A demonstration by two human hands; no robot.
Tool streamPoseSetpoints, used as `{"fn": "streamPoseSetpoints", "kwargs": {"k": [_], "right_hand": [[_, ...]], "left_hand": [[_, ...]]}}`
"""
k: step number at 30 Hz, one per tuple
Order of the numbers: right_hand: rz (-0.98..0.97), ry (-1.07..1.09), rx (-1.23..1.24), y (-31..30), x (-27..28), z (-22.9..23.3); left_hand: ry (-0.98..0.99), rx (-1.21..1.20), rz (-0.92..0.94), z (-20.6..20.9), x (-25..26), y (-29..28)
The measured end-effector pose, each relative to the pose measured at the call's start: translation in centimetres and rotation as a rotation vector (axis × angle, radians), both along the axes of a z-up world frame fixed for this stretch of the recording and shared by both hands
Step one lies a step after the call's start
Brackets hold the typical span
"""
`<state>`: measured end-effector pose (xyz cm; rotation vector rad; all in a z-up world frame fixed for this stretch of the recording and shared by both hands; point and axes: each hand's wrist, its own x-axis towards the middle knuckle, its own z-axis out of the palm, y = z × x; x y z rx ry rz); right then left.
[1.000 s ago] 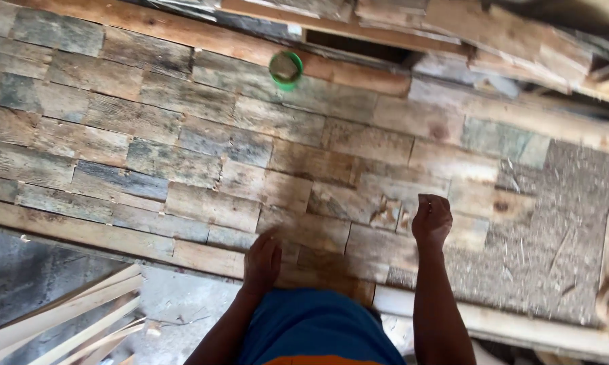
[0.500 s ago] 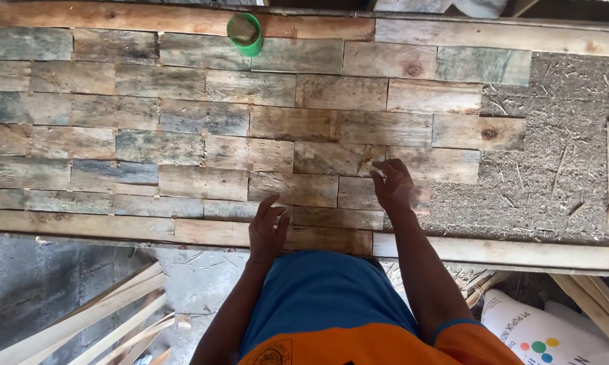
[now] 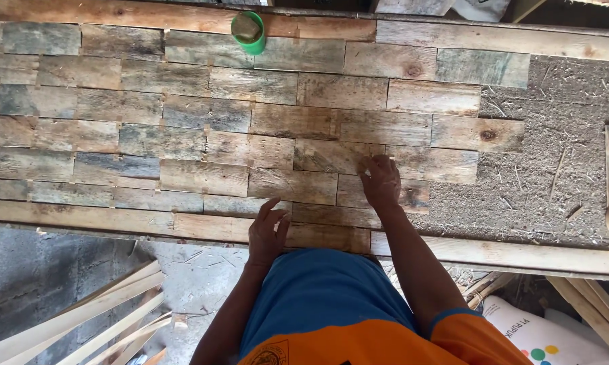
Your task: The recorder is applying wood filler from a small container into the gaps between wooden planks using their fingers.
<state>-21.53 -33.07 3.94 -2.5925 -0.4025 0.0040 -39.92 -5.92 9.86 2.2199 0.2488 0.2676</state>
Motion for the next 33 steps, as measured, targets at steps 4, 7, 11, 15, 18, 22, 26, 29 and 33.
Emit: {"fn": "streamPoseSetpoints", "kwargs": {"k": [4, 7, 11, 15, 18, 22, 26, 29, 33], "right_hand": [[-0.009, 0.022, 0.026, -0.5, -0.1, -1.0], [-0.049, 0.085, 0.096, -1.0, -0.5, -1.1], [-0.133, 0.181, 0.302, -0.8, -1.1, -0.1], [-0.186, 0.340, 0.486, 0.6, -2.0, 1.3], [-0.177, 0.496, 0.673, 2.7, -2.5, 1.3], [-0.102, 0.581, 0.861, 5.3, -2.6, 1.7], [-0.075, 0.614, 0.975, 6.9, -1.4, 3.0], [-0.058, 0.621, 0.953, 7.7, -0.3, 3.3], [0.026, 0.660, 0.932, 9.0, 1.8, 4.7]], "left_hand": [[0.024, -0.029, -0.014, 0.6, 0.7, -0.4], [0.032, -0.045, -0.039, 0.8, 1.4, -0.8], [-0.050, -0.091, -0.110, 1.4, 3.2, -1.6], [0.005, -0.300, -0.135, 2.1, 6.2, -3.4], [0.251, -0.439, -0.029, -1.8, 8.4, -4.7], [0.258, -0.633, 0.003, -5.6, 10.4, -5.3], [0.301, -0.960, 0.096, -4.9, 12.1, -4.6], [0.306, -1.050, 0.138, -5.2, 13.0, -3.8], [0.239, -1.103, 0.189, -5.6, 14.5, -2.9]]}}
